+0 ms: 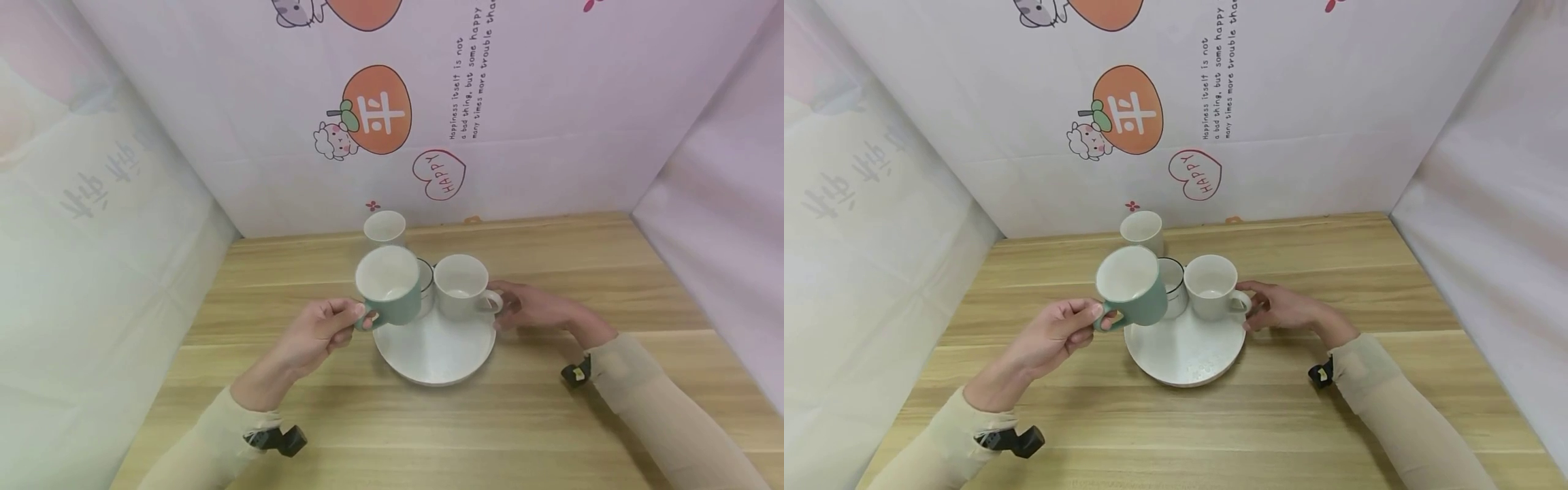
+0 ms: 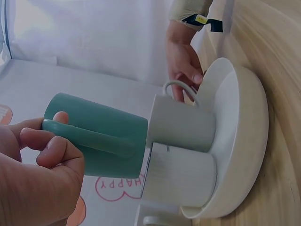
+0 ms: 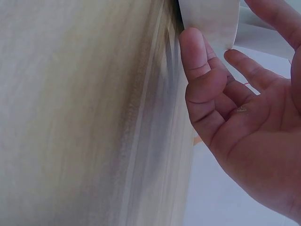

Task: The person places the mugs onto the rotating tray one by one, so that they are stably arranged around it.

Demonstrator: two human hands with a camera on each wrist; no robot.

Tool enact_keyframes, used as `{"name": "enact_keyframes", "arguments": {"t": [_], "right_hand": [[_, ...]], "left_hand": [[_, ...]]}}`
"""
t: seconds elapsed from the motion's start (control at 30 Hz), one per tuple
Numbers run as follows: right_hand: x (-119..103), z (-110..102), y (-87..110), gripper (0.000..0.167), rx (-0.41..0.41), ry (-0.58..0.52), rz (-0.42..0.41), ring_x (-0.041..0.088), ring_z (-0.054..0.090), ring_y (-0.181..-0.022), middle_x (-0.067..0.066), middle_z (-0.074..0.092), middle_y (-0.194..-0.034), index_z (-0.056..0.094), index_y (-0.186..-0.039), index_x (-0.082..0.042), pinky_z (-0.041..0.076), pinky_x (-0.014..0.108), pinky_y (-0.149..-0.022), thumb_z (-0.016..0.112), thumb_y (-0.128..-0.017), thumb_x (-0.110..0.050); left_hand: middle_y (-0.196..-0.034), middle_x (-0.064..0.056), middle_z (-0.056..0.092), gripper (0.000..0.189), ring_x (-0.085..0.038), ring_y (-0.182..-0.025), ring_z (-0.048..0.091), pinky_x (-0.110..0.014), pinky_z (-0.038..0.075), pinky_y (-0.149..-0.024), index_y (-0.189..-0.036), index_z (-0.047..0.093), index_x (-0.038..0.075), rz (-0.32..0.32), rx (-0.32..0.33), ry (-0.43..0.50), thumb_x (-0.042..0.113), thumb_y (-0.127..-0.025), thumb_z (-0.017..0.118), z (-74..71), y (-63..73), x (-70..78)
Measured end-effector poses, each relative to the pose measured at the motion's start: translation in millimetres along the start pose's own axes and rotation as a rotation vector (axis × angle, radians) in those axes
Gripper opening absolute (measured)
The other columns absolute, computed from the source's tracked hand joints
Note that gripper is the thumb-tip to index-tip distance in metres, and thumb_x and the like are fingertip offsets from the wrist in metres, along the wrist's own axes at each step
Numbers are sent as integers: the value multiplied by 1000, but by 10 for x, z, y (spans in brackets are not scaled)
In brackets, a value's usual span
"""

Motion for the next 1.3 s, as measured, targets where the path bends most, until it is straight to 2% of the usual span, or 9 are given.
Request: {"name": "enact_keyframes", "arguments": {"t": [0.47, 0.6, 0.73, 1.0, 1.1, 1.3], "right_hand": [[0, 8, -8, 80, 6, 28, -19, 25, 64, -110, 14, 64, -126, 37, -152, -19, 49, 40, -94, 80, -85, -26], [-5, 17, -12, 79, 0, 11, -27, 25, 63, -110, 15, 63, -127, 37, -152, -18, 49, 41, -95, 80, -85, -24], [-6, 18, -10, 79, 1, 17, -25, 24, 64, -109, 15, 64, -125, 38, -151, -18, 50, 38, -93, 80, -85, -26], [-8, 9, -11, 78, 7, 22, -15, 23, 63, -108, 13, 65, -124, 38, -151, -19, 48, 40, -94, 80, -85, -28], [3, 16, -17, 79, 1, 1, -10, 23, 64, -107, 14, 65, -122, 38, -151, -19, 50, 36, -91, 80, -85, -26], [-3, 20, -26, 79, -1, 12, -12, 23, 63, -106, 13, 65, -120, 37, -151, -19, 50, 32, -88, 80, -84, -26]], "left_hand": [[-83, 9, 67, 19, -6, -57, 34, -18, 27, -56, -88, 69, 19, -24, -54, 19, 11, -100, 57, 272, -82, -164], [-81, 10, 67, 18, -6, -56, 32, -18, 26, -56, -87, 69, 20, -40, -44, -5, 11, -99, 58, 340, -110, -223], [-80, 10, 67, 13, -6, -55, 31, -18, 26, -55, -88, 68, 17, -51, -32, -43, 13, -97, 60, 397, -146, -287], [-80, 10, 68, 11, -5, -54, 33, -18, 29, -55, -90, 68, 13, -56, -49, -86, 16, -98, 61, 497, -213, -413], [-80, 10, 68, 12, -6, -54, 34, -19, 31, -56, -93, 68, 7, -70, -51, -85, 15, -98, 61, 525, -245, -473], [-79, 10, 68, 26, -5, -53, 34, -18, 31, -54, -101, 64, -11, -85, -47, -88, 14, -97, 62, 564, -317, -618]]}}
Point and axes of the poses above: each hand's wrist, its own y-axis away from the middle knuckle, its own z-axis out of the palm, x = y × z, the point moved 7 cm from there along -y, towards the middle knuckle
